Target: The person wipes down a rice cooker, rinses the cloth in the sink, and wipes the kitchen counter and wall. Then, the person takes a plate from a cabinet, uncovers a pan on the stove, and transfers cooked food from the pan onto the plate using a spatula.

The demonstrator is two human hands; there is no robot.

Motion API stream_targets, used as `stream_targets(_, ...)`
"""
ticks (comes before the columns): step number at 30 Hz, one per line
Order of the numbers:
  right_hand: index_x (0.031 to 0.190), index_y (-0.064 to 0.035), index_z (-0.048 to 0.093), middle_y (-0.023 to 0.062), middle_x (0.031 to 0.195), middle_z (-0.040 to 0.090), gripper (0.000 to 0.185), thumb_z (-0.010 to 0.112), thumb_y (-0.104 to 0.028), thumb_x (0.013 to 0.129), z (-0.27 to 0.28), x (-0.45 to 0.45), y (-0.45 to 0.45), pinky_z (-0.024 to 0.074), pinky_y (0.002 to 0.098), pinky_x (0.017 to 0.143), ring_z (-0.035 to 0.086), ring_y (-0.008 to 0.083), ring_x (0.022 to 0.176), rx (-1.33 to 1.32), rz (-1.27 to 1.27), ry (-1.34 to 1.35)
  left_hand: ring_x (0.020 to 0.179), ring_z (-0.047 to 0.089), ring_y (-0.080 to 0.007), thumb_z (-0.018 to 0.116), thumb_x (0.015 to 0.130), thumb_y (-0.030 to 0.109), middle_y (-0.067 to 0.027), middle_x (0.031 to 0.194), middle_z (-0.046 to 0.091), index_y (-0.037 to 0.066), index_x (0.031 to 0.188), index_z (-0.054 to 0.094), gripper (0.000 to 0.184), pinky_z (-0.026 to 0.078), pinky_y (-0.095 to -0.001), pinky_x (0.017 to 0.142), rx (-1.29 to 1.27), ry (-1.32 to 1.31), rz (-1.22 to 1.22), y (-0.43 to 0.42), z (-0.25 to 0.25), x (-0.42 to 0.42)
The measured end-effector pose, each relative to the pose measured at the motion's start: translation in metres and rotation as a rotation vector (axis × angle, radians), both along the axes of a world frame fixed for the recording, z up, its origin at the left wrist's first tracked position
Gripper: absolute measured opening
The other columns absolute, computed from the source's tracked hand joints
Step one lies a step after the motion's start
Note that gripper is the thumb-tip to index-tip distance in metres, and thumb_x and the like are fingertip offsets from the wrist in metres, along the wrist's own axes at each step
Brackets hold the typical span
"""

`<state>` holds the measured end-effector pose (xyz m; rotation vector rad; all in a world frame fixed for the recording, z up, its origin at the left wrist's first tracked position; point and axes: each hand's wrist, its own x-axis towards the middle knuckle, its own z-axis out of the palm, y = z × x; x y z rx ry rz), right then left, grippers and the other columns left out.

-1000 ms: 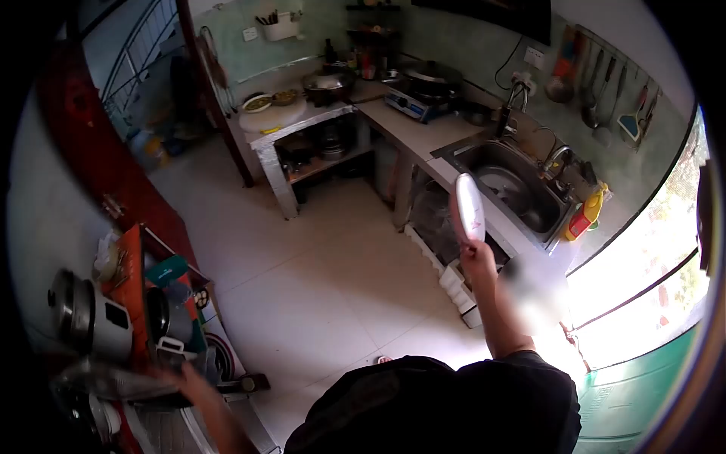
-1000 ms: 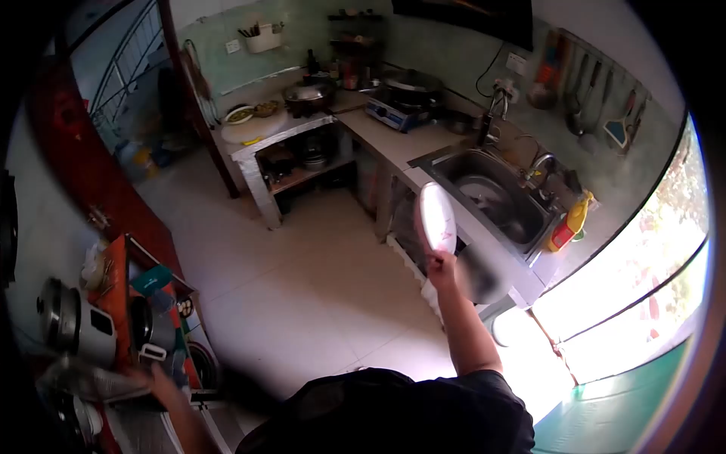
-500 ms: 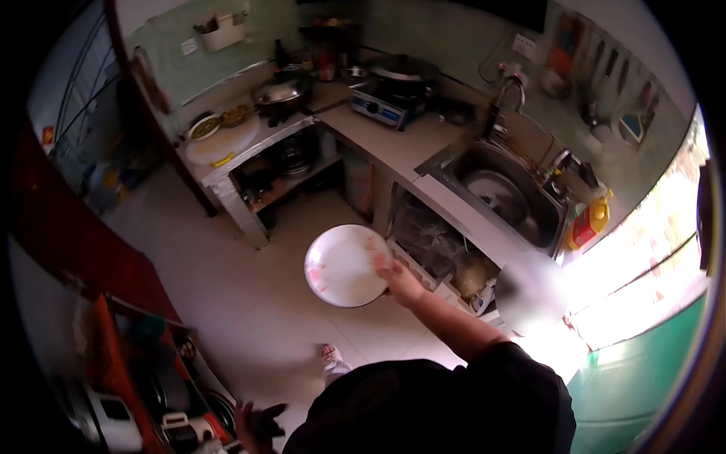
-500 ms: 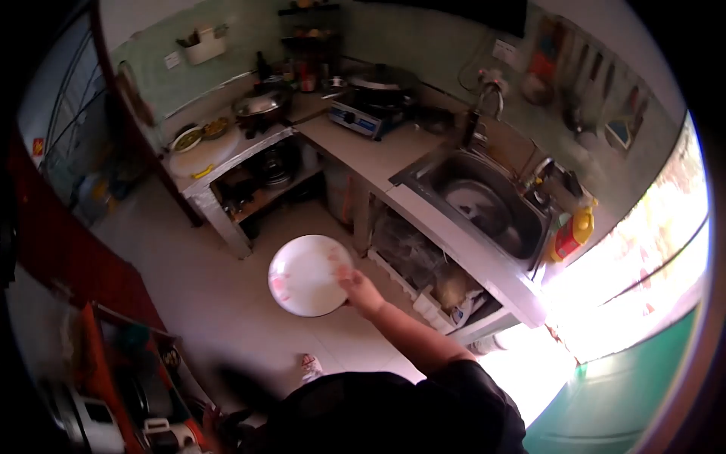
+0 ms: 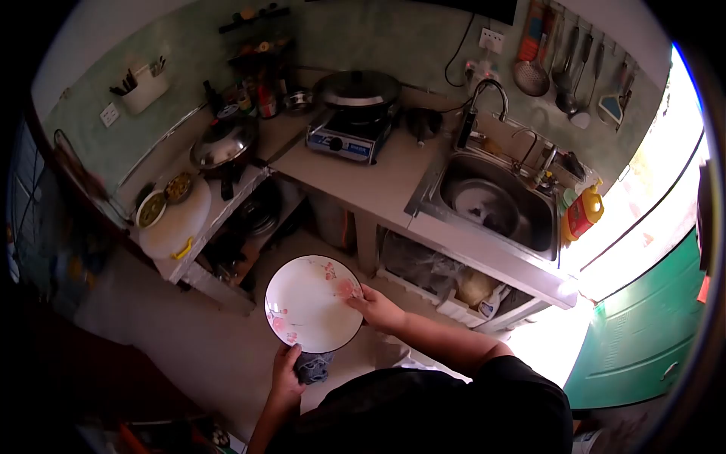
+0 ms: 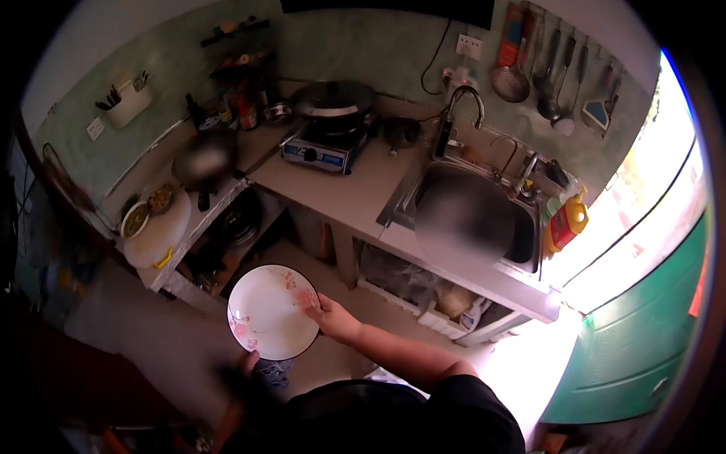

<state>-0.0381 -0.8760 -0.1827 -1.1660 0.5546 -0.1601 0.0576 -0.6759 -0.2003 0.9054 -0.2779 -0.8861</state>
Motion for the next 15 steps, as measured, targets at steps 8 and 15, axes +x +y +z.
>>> stream_targets(8, 0.116, -0.0058, 0.045, 0.0079, 0.083, 0.058, 0.041, 0.049, -0.032, 0.085, 0.037, 0.060, -0.140, 0.0454, 0.0249, 0.055, 0.055, 0.0119, 0.059, -0.358, 0.084, 0.005, 0.100, 0.050, -0.0211, 0.044, 0.082, 0.018, -0.0121, 0.108, 0.050, -0.002, 0.113, 0.042, 0.036, 0.042, -0.0340, 0.084, -0.059, 0.088, 0.025, -0.101, -0.018, 0.085)
stream_targets(15, 0.102, -0.0033, 0.056, 0.0136, 0.079, 0.061, 0.028, 0.056, -0.019, 0.079, 0.103, 0.146, -0.334, 0.0465, 0.0307, 0.060, 0.057, 0.0215, 0.064, -1.242, -0.391, -0.066, 0.100, 0.050, -0.0215, 0.041, 0.084, 0.021, -0.0121, 0.109, 0.050, 0.002, 0.114, 0.040, 0.036, 0.041, -0.0344, 0.085, 0.194, -0.010, 0.218, -0.140, 0.011, 0.155)
